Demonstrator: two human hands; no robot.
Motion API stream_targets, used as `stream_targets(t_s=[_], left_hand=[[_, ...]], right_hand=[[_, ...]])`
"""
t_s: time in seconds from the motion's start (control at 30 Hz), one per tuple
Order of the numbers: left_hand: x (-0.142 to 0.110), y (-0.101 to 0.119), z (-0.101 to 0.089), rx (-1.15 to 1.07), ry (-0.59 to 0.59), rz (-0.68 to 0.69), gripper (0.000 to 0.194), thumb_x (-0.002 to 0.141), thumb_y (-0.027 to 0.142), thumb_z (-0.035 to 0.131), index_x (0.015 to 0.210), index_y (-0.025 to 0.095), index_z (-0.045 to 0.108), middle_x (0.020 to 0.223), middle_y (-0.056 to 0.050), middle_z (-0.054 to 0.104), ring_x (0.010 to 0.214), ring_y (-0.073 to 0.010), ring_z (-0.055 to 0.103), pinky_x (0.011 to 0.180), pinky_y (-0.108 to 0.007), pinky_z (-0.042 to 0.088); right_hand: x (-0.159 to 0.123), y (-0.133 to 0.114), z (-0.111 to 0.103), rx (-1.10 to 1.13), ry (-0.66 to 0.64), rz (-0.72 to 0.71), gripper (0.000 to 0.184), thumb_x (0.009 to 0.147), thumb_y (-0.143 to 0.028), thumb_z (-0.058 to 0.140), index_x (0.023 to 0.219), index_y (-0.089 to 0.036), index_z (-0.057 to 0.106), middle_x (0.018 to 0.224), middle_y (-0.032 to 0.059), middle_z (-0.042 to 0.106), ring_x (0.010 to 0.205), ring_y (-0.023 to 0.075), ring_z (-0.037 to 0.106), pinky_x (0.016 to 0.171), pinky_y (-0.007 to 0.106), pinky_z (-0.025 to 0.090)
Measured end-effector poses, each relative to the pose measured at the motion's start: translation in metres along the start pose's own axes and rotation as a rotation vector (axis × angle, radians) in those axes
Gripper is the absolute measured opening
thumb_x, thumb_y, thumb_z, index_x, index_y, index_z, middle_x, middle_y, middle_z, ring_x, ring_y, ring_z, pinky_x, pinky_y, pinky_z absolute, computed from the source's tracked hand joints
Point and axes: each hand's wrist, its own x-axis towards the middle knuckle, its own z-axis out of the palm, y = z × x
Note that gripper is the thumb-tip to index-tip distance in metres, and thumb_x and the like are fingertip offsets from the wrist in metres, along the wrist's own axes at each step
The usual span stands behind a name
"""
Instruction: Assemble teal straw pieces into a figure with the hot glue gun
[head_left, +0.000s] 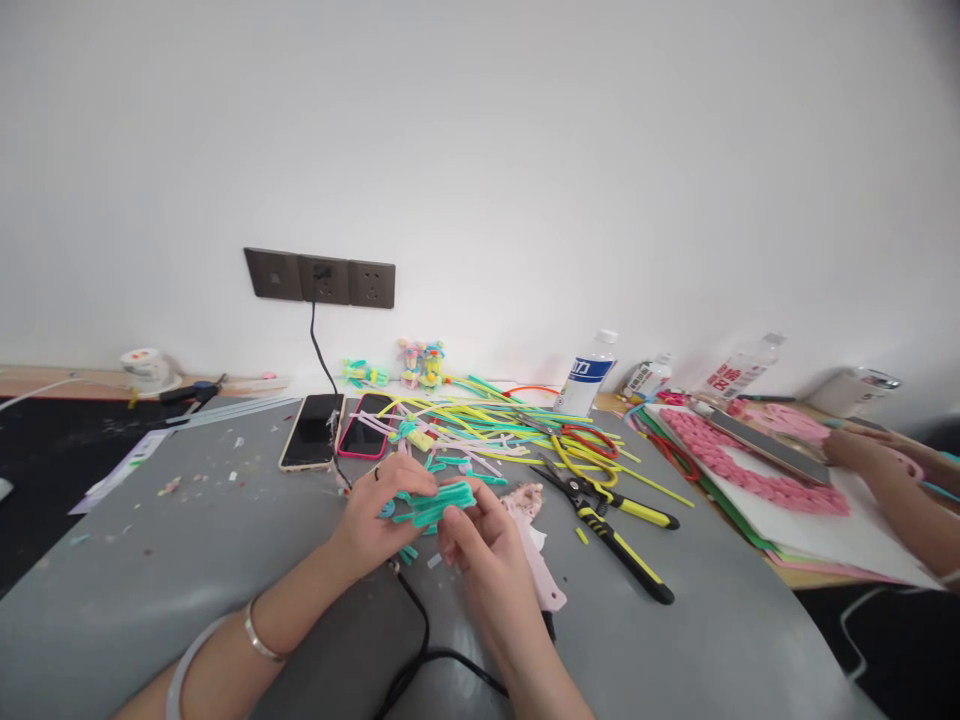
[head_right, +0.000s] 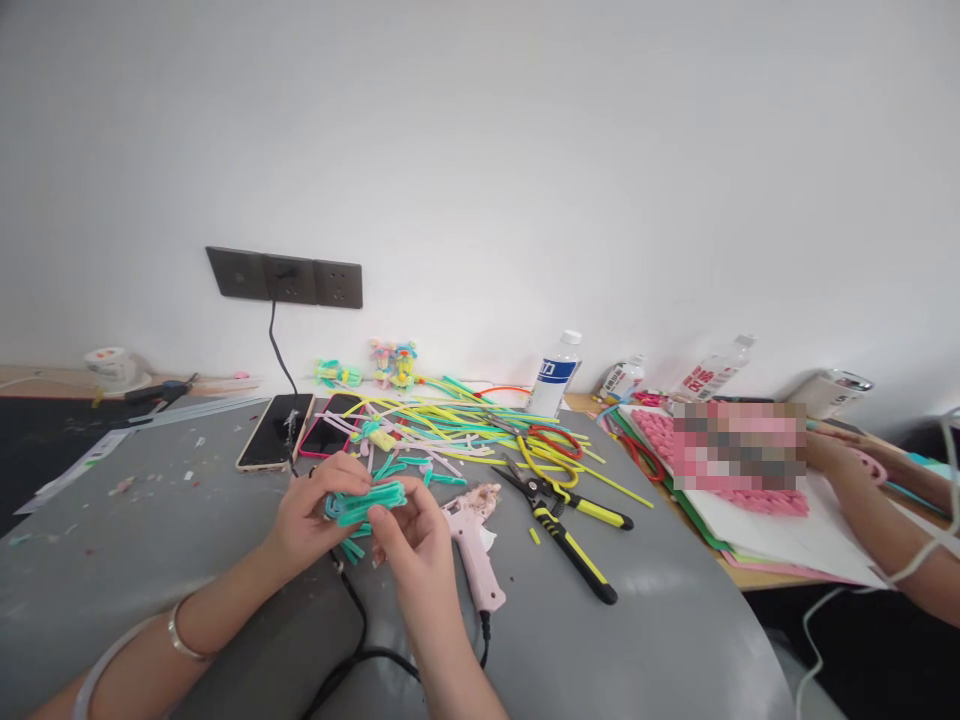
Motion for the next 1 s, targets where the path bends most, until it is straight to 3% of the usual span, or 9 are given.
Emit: stream_targets(t_s=[0.47,0.77,0.9,1.0], left_hand=[[0.003,0.004,0.002,0.090,0.058,0.025,0.007,0.089,0.025,0.068,0.091,0.020,0.063,0.085,-0.007,0.071,0.076,-0.0178,0.067,0.069,-0.030,0.054],[0.008,0.010,0.004,0.148,0.085,0.088,0.009,0.091,0.026,0.065,0.086,0.020,0.061,0.079,-0.005,0.069,0.071,-0.0161,0.065,0.067,-0.028,0.053],[0.005,0.010,0.004,0.167,0.071,0.071,0.007,0.090,0.025,0.066,0.089,0.020,0.061,0.084,-0.006,0.070,0.075,-0.0162,0.067,0.068,-0.027,0.054],[0.001,0.009,0.005,0.158,0.053,0.025,0.009,0.088,0.025,0.068,0.092,0.021,0.062,0.088,-0.007,0.072,0.078,-0.0176,0.069,0.069,-0.028,0.054]], right_hand=[[0.000,0.001,0.005,-0.027,0.114,-0.071,0.026,0.081,-0.044,0.074,0.086,-0.021,0.065,0.069,-0.0028,0.051,0.059,0.0121,0.043,0.054,0.022,0.039],[-0.003,0.005,0.013,0.006,0.195,-0.095,0.026,0.081,-0.046,0.074,0.089,-0.021,0.068,0.077,0.0000,0.059,0.067,0.0145,0.049,0.062,0.024,0.043],[-0.002,0.007,0.015,-0.001,0.219,-0.115,0.029,0.082,-0.048,0.072,0.092,-0.021,0.068,0.087,0.0030,0.064,0.080,0.0183,0.056,0.072,0.027,0.046],[-0.001,0.008,0.015,-0.022,0.227,-0.126,0.029,0.082,-0.049,0.071,0.088,-0.021,0.067,0.082,0.0020,0.061,0.075,0.0176,0.054,0.068,0.027,0.046]])
